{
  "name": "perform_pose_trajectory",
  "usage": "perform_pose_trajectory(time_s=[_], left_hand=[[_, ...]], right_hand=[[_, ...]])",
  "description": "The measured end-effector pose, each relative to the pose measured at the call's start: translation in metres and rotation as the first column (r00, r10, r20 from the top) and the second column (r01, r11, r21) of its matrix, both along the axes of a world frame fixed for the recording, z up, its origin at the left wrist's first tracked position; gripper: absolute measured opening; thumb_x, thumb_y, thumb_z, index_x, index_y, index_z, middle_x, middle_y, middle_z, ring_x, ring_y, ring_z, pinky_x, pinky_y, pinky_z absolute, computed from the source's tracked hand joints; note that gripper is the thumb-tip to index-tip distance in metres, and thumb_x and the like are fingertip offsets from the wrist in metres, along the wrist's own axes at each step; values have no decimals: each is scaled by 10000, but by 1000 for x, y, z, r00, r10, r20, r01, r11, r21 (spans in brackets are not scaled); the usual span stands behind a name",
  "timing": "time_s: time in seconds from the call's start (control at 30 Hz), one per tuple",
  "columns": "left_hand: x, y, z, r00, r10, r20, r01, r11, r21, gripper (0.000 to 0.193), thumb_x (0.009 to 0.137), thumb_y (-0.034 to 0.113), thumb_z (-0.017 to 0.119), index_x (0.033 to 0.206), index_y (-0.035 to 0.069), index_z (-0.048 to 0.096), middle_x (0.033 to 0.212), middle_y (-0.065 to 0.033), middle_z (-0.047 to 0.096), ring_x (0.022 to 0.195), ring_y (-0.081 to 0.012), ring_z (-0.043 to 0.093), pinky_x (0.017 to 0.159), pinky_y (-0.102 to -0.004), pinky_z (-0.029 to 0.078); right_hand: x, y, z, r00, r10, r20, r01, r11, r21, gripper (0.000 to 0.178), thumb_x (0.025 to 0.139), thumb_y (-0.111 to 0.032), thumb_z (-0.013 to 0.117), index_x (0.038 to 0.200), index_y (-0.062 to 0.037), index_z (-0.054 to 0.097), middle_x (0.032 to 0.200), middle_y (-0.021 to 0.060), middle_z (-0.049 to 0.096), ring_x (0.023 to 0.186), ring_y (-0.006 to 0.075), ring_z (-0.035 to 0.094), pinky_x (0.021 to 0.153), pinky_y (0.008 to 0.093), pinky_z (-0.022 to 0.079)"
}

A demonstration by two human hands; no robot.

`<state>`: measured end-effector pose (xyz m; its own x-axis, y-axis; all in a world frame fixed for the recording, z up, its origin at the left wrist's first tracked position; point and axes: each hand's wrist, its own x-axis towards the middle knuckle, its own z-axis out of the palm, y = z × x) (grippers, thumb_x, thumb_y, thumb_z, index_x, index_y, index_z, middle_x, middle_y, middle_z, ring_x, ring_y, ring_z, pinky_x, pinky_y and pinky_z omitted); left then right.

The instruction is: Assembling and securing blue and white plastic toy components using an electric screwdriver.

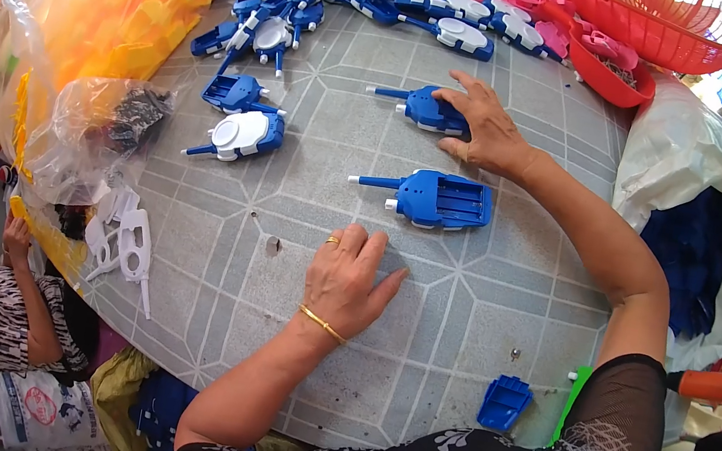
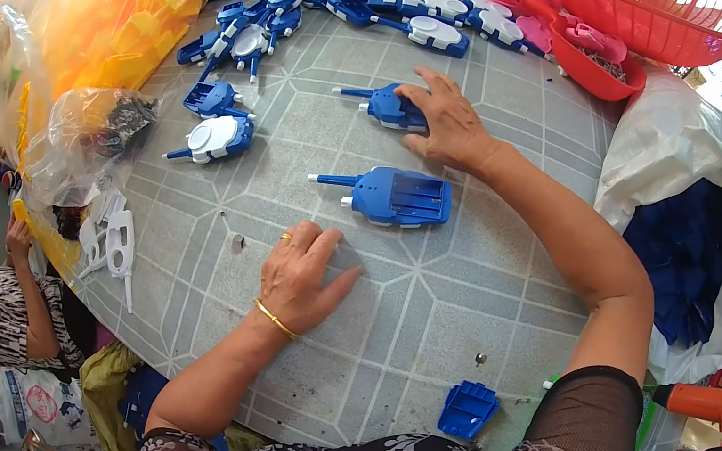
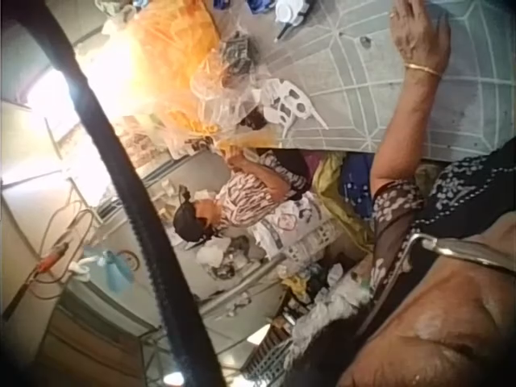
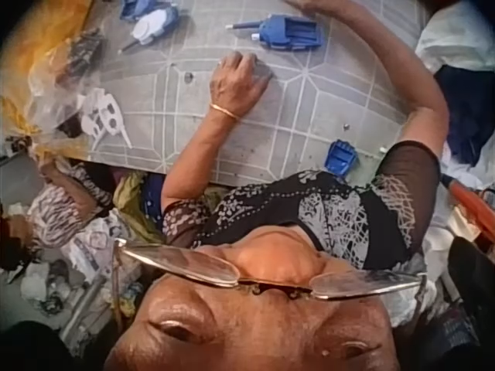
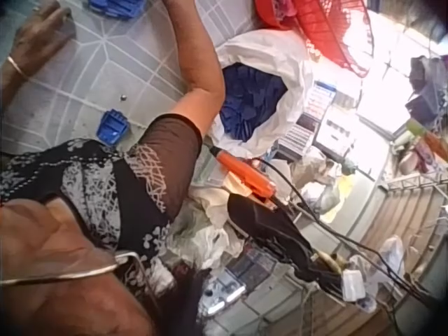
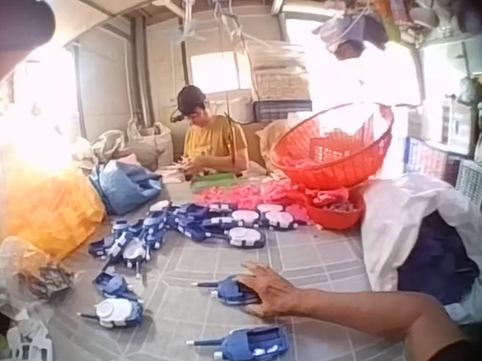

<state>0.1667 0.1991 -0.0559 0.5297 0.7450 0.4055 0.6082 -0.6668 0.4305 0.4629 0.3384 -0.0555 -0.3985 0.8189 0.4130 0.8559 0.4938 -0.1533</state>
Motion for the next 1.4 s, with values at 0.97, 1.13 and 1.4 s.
perform_pose_trajectory(time_s=[0.97,1.13,1.4], left_hand=[[2,3,-1,1000,17,4,-17,1000,-23,439,769,217,822,1102,14,619,947,-137,593,874,-322,593,751,-415,482],[3,4,-2,999,1,34,0,1000,-23,432,773,224,819,1095,13,623,948,-141,597,873,-324,597,750,-413,485],[0,4,-2,999,21,24,-21,1000,-9,432,773,224,819,1092,9,623,939,-140,595,867,-320,595,743,-409,481]], right_hand=[[241,193,66,701,-700,137,696,713,82,706,957,-656,493,1091,2,712,1016,274,713,966,416,701,836,502,529],[246,177,95,825,-552,-117,461,779,-425,682,936,-635,575,1120,9,708,881,164,718,754,248,687,666,404,528],[198,143,136,755,-564,-335,384,794,-471,444,965,-464,666,909,-31,744,720,41,618,574,165,530,492,332,432]])
